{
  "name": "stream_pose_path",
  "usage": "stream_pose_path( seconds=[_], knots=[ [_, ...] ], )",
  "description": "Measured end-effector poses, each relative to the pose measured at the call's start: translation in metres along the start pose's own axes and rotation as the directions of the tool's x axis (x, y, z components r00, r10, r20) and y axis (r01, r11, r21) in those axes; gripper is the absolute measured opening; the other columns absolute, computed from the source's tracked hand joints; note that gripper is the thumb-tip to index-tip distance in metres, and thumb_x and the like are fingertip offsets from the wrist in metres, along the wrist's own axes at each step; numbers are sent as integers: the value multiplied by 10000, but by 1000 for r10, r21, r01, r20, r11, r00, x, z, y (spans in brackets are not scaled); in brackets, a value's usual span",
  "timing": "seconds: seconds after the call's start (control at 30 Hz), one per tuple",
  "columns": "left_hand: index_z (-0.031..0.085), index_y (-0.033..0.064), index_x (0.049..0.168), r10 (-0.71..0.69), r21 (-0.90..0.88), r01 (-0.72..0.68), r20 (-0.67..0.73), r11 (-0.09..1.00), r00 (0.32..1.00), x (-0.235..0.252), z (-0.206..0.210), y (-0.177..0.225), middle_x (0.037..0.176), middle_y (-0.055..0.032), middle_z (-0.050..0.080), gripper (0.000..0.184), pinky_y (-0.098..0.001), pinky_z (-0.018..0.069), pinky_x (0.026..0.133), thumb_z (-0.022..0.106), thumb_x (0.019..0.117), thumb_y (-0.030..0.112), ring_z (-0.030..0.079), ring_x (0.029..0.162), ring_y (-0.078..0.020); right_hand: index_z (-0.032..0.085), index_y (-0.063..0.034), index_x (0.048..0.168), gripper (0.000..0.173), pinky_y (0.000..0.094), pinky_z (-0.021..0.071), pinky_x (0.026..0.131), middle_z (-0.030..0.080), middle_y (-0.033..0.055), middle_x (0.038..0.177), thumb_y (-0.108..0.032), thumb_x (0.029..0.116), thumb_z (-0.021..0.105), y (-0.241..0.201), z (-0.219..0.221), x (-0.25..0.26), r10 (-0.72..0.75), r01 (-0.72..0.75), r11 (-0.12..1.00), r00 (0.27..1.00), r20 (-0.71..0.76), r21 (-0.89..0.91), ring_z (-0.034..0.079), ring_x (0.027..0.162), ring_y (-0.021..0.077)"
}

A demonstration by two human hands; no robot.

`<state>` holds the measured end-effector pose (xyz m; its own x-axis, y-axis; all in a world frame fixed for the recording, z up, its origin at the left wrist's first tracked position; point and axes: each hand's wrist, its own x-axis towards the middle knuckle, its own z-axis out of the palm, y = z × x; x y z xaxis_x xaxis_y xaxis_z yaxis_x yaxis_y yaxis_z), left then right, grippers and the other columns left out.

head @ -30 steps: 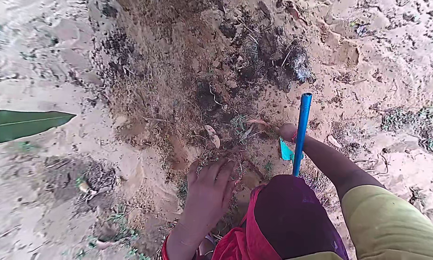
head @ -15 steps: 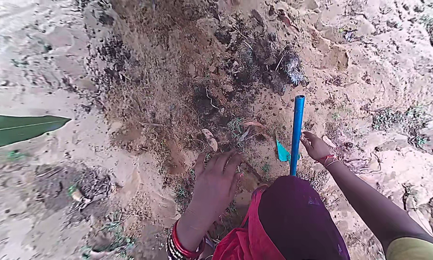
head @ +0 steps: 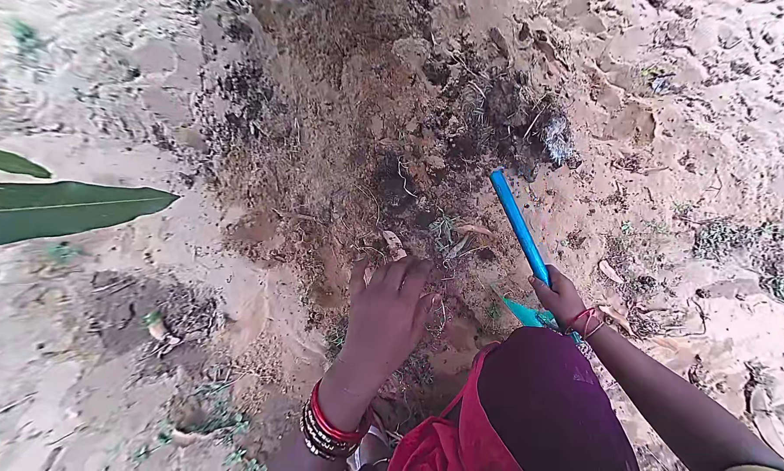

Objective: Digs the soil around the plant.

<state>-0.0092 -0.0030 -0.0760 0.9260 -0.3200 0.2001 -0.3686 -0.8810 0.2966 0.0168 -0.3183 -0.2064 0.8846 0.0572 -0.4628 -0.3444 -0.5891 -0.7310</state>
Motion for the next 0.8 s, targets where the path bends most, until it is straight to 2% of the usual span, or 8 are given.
stream_pose_path(
  seconds=[0.07, 0.2, 0.33, 0.43, 0.53, 0.6, 0.7, 0.8],
  knots=[
    [714, 30, 1217, -27, -12, 27, -3, 1000, 1000, -5, 6, 0, 1206, -218, 706, 367, -795, 370, 958, 635, 940, 259, 685, 1097, -469, 534, 86, 1253, 357, 332, 465, 634, 542, 67, 767, -217, 1066, 511, 5, 24, 16, -18, 18, 1000, 998, -68, -10, 518, 620, 133],
    [708, 21, 1215, -21, -12, 21, 3, 1000, 1000, -16, 16, 7, 1188, -205, 713, 377, -778, 392, 952, 698, 894, 218, 701, 1062, -450, 531, 122, 1307, 391, 453, 513, 800, 645, 221, 917, -196, 1079, 515, -2, 52, 75, -12, 7, 999, 991, -136, -34, 632, 796, 282],
    [711, 31, 1204, -35, 4, 35, -21, 999, 999, -25, 11, 6, 1184, -191, 717, 370, -776, 401, 949, 694, 886, 219, 709, 1057, -432, 536, 116, 1278, 362, 421, 508, 751, 616, 174, 867, -178, 1068, 509, -2, 60, 85, -37, 35, 999, 989, -146, -20, 601, 740, 236],
    [710, 12, 1187, -70, 4, 70, -31, 998, 997, -28, 8, -2, 1169, -204, 718, 370, -785, 395, 953, 728, 865, 195, 710, 1038, -447, 558, 134, 1261, 383, 458, 512, 749, 641, 204, 854, -186, 1053, 530, -19, 63, 77, -116, 102, 991, 976, -185, -81, 622, 743, 275],
    [706, -2, 1199, -117, 3, 117, 2, 993, 993, -27, 5, -4, 1170, -223, 713, 386, -796, 377, 968, 763, 851, 155, 700, 1057, -466, 562, 103, 1264, 383, 498, 507, 827, 649, 230, 933, -230, 1085, 502, -76, 46, 101, -54, 37, 988, 993, -109, -149, 644, 838, 326],
    [705, -4, 1205, -110, -1, 110, 2, 994, 994, -25, 1, 0, 1164, -227, 713, 392, -798, 372, 972, 762, 854, 161, 699, 1061, -466, 566, 82, 1232, 413, 526, 510, 807, 638, 234, 932, -302, 1107, 483, -127, 27, 130, -34, 20, 987, 996, -85, -158, 645, 834, 348],
    [703, 9, 1213, -115, -25, 114, -18, 993, 993, -17, -5, -1, 1189, -212, 710, 381, -781, 384, 976, 735, 877, 187, 697, 1080, -445, 555, 92, 1267, 453, 586, 506, 845, 652, 279, 1005, -323, 1097, 492, -218, -8, 158, -225, 196, 968, 955, -193, -157, 665, 902, 405],
    [692, -3, 1230, -143, -36, 142, -20, 989, 989, -11, -12, 1, 1191, -228, 704, 398, -774, 387, 978, 753, 879, 175, 693, 1083, -455, 538, 53, 1272, 419, 494, 512, 760, 611, 189, 958, -322, 1095, 482, -287, -37, 177, -241, 216, 967, 946, -217, -135, 619, 786, 292]
  ],
)
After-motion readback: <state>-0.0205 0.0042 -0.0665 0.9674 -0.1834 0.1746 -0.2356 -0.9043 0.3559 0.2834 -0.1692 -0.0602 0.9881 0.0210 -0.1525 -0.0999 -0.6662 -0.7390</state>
